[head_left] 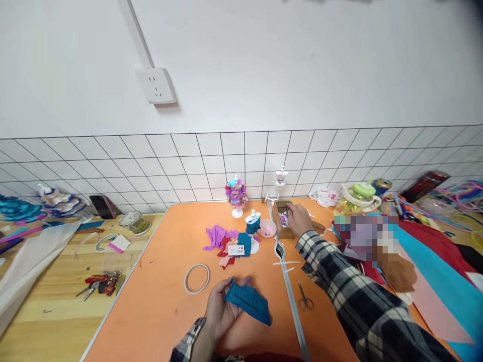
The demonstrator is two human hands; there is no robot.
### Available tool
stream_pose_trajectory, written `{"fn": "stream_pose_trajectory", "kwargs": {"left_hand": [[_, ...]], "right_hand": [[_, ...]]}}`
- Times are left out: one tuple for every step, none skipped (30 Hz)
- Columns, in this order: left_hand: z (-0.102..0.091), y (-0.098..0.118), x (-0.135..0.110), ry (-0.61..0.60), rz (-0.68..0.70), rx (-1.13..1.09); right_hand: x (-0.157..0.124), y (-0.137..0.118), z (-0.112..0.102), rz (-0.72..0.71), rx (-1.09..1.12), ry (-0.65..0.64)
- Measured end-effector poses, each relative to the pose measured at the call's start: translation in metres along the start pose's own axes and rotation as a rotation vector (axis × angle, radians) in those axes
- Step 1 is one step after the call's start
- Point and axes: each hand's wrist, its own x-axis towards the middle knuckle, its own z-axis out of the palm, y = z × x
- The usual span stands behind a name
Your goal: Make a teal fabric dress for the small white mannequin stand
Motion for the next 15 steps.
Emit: {"fn": "stream_pose_trajectory", "kwargs": {"left_hand": [[-0.003, 0.000, 0.001, 0.010, 0.004, -0.002], [-0.006, 0.000, 0.001, 0.014, 0.008, 0.000], [-0.009, 0.000, 0.001, 0.014, 0.018, 0.003], [-0.013, -0.001, 0.001, 0.009, 0.029, 0.007], [-0.017, -0.001, 0.001, 0.001, 0.040, 0.011], [-0.022, -0.002, 0.001, -0.009, 0.048, 0.016], [-0.026, -0.003, 0.001, -0.017, 0.050, 0.026], [-0.031, -0.003, 0.001, -0.017, 0.050, 0.042], [-0.035, -0.004, 0.001, -0.010, 0.046, 0.062], [-0.040, -0.004, 0.000, 0.005, 0.042, 0.088], [-0.044, -0.004, -0.001, 0.026, 0.038, 0.121], [-0.048, -0.004, -0.002, 0.046, 0.036, 0.162], [-0.051, -0.002, -0.004, 0.064, 0.033, 0.212], [-0.055, -0.001, -0.006, 0.075, 0.033, 0.269], [-0.059, 0.002, -0.009, 0.080, 0.036, 0.330]], "right_hand": [[0.009, 0.004, 0.001, -0.009, -0.026, -0.004], [0.014, 0.008, 0.003, -0.020, -0.045, -0.007], [0.017, 0.011, 0.005, -0.031, -0.059, -0.004], [0.016, 0.013, 0.008, -0.041, -0.066, 0.008], [0.011, 0.014, 0.010, -0.050, -0.068, 0.027], [0.003, 0.014, 0.014, -0.057, -0.064, 0.048], [-0.008, 0.013, 0.020, -0.060, -0.055, 0.069], [-0.023, 0.011, 0.027, -0.062, -0.041, 0.081], [-0.040, 0.009, 0.036, -0.065, -0.022, 0.078], [-0.059, 0.007, 0.048, -0.066, -0.002, 0.061], [-0.077, 0.005, 0.060, -0.067, 0.022, 0.026], [-0.093, 0.004, 0.074, -0.063, 0.044, -0.015], [-0.106, 0.003, 0.088, -0.049, 0.063, -0.052], [-0.114, 0.002, 0.100, -0.031, 0.080, -0.089], [-0.118, 0.001, 0.111, -0.010, 0.096, -0.123]]}}
